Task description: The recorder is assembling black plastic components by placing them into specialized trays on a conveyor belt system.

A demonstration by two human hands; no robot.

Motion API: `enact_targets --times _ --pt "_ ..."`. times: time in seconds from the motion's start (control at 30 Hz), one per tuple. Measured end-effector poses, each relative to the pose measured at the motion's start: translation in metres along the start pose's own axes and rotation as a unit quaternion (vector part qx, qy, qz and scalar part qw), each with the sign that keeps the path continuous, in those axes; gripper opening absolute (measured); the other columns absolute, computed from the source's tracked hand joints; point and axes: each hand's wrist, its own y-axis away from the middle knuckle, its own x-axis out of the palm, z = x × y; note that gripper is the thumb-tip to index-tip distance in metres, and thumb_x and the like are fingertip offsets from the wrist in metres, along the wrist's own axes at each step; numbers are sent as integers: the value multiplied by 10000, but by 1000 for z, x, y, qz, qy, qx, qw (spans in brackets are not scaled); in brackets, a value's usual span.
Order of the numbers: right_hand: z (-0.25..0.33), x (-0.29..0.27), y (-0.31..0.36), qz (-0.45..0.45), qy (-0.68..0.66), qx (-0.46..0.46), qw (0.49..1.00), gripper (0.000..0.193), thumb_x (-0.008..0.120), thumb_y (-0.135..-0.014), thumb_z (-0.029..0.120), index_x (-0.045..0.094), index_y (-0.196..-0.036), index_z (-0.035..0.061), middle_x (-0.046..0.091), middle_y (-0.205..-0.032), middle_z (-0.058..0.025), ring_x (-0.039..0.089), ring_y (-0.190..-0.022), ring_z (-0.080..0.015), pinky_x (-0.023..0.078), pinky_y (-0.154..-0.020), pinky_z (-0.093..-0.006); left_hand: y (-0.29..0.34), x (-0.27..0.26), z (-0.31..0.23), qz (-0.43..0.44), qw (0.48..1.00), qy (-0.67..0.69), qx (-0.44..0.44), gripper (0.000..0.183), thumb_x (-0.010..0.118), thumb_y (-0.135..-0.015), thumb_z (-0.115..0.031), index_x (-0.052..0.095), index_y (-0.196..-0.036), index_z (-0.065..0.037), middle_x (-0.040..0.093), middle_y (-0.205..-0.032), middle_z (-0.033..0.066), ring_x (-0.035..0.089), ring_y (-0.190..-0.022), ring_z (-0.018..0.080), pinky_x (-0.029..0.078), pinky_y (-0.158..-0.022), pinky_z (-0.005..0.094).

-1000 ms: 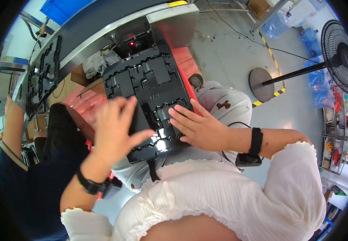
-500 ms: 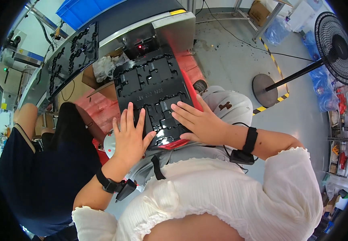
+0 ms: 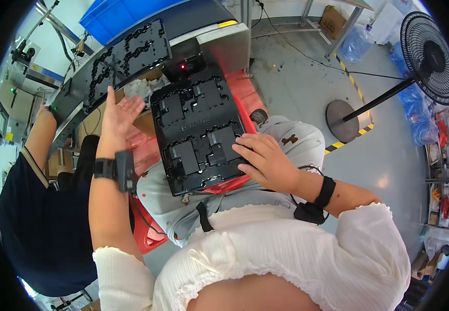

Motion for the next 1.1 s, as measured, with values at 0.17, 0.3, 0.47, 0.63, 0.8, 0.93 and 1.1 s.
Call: enact_targets --times 0.17,0.3,0.47,0.63,0.8,0.93,1.1 --pt "6 1 -3 -22 -65 -3 998 435 645 -827 121 525 -1234 23 551 -1162 -133 502 -1099 -326 384 -958 -436 -60 -75 -31 163 979 57 108 393 519 -961 -377 532 -1091 -6 576 -1064 105 555 -964 229 479 -765 309" --pt "-13 -12 8 -116 -53 96 987 393 610 -866 122 521 -1232 9 570 -1095 -143 515 -1071 -314 395 -940 -399 3 -64 -13 157 974 -98 129 338 528 -963 -317 554 -1171 -52 611 -1096 56 565 -953 169 442 -826 313" --pt "-31 -25 -13 -217 -265 245 907 415 561 -919 228 486 -1225 -41 566 -1098 -170 528 -1053 -320 429 -901 -405 71 -74 22 218 898 -379 40 312 556 -939 -296 597 -1038 -3 662 -890 76 650 -773 147 512 -638 260" --pt "-50 20 -41 -92 9 210 973 569 562 -907 356 457 -1215 -111 532 -1138 -250 550 -1048 -369 438 -895 -432 68 -71 67 68 775 -625 68 386 650 -881 -326 634 -852 58 641 -760 101 630 -578 155 461 -420 241" --pt "-90 44 -65 24 -210 345 915 604 471 -935 394 429 -1227 -134 555 -1095 -341 541 -1069 -440 429 -909 -462 56 -56 76 81 867 -487 69 440 672 -862 -354 634 -913 81 646 -778 117 643 -596 188 531 -470 291" --pt "-77 45 -71 -31 -154 310 938 513 430 -957 338 448 -1210 -108 603 -973 -328 584 -956 -456 452 -846 -489 44 -56 83 40 874 -479 72 428 658 -870 -365 640 -928 59 633 -766 98 631 -582 178 532 -484 300" --pt "-63 54 -73 -11 -65 318 946 463 393 -974 294 454 -1224 -90 617 -918 -311 613 -863 -445 479 -768 -502 38 -63 87 29 885 -458 75 416 641 -878 -384 652 -841 30 594 -697 48 580 -547 138 494 -483 280"
